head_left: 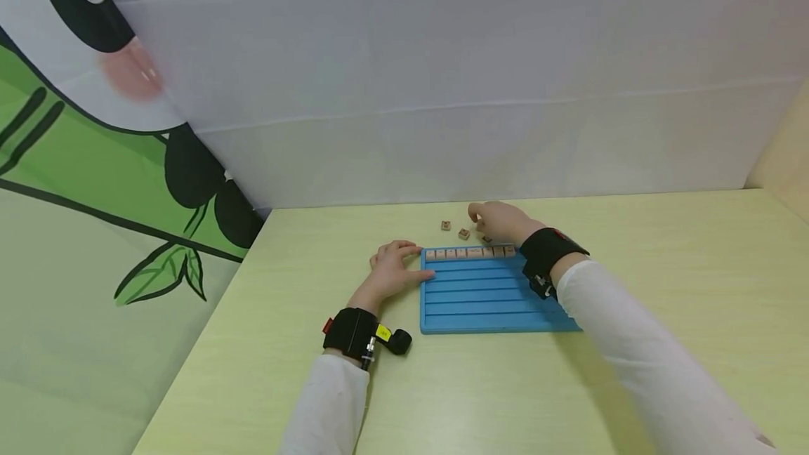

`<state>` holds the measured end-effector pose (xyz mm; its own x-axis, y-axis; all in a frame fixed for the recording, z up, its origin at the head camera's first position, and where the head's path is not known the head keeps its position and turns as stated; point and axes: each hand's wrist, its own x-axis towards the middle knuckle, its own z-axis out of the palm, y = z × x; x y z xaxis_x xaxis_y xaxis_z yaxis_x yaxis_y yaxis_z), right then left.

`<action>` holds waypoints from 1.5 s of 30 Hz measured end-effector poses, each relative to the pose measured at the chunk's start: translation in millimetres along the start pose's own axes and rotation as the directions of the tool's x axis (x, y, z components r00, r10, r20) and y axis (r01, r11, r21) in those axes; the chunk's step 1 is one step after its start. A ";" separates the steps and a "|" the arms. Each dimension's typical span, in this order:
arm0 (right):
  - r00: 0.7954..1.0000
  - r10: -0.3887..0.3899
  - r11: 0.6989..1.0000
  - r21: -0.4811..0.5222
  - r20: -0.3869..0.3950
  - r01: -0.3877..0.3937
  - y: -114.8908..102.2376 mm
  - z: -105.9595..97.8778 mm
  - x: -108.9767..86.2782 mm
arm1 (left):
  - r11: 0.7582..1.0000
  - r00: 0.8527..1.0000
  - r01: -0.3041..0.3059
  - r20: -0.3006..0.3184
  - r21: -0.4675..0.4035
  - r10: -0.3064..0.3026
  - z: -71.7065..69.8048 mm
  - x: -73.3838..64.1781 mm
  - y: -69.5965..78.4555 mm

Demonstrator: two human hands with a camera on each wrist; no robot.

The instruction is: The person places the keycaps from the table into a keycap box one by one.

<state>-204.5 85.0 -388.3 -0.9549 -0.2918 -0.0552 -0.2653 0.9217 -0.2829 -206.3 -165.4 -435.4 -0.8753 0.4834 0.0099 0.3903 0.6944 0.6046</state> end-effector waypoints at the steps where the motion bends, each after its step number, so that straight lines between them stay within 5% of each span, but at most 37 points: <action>1: 1.000 -0.008 1.000 0.013 -0.010 0.008 0.2 -0.5 -1.3 | 1.000 1.000 0.001 0.003 0.003 -0.001 0.1 -0.2 0.0; 10: 0.986 -0.044 0.976 0.203 -0.160 0.076 -2.6 -15.9 -29.9 | 1.000 1.000 0.002 0.009 0.017 -0.002 -2.2 0.4 0.9; 19: 0.972 0.020 0.904 0.420 -0.234 0.082 0.7 -11.1 -59.7 | 1.000 1.000 0.000 0.011 0.021 0.000 -0.9 1.0 0.6; 32: 0.944 0.091 0.872 0.483 -0.317 0.078 0.2 -11.7 -88.6 | 1.000 1.000 -0.005 0.021 0.009 0.004 -3.5 -0.1 5.2; 40: 0.939 0.148 0.800 0.595 -0.310 0.070 -0.7 -19.1 -93.7 | 1.000 1.000 -0.001 0.023 0.005 0.001 -4.4 -0.6 1.1; 45: 0.927 0.173 0.809 0.585 -0.332 0.059 -0.9 -17.3 -98.9 | 1.000 0.999 -0.004 0.034 -0.011 0.004 -2.7 -4.2 2.0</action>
<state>-112.2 117.4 -366.0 -0.9757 -0.0265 0.2177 -0.1925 0.5787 -0.7925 -202.6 -167.5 -432.1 -0.8635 0.5042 -0.0145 0.3906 0.6865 0.6133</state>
